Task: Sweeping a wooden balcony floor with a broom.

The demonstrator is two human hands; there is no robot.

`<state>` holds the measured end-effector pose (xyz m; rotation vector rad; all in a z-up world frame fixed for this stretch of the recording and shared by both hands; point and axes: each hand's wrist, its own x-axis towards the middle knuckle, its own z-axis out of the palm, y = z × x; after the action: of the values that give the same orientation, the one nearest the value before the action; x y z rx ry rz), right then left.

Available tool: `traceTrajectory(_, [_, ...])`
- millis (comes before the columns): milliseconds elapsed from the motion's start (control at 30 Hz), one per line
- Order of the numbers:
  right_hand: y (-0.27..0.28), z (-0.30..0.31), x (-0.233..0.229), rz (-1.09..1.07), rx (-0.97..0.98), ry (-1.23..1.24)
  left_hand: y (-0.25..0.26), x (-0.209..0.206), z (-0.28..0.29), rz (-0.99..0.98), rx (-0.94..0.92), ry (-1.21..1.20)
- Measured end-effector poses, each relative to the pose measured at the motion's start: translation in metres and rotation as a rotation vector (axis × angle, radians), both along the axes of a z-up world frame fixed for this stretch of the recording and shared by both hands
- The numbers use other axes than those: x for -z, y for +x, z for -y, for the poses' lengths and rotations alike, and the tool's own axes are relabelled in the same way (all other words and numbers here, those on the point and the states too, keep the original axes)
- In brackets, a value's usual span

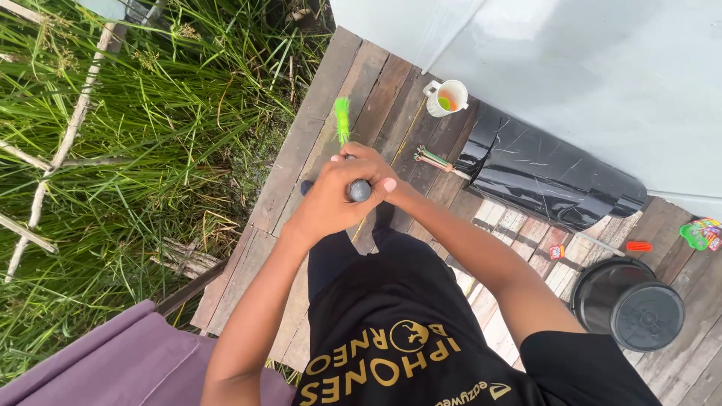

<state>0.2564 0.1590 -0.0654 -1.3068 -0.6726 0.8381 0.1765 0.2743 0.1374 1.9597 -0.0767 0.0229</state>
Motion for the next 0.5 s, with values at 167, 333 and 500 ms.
traceTrajectory(167, [0.043, -0.016, 0.005, 0.411, 0.130, -0.280, 0.036, 0.023, -0.034, -0.001, -0.009, -0.038])
traceTrajectory(333, [0.094, -0.043, 0.028, 0.477, 0.211, -0.426, 0.074, 0.089, -0.069, -0.025, -0.048, -0.167])
traceTrajectory(500, [0.141, -0.088, 0.083, 0.441, 0.313, -0.670, 0.128, 0.120, -0.110, -0.076, -0.196, -0.278])
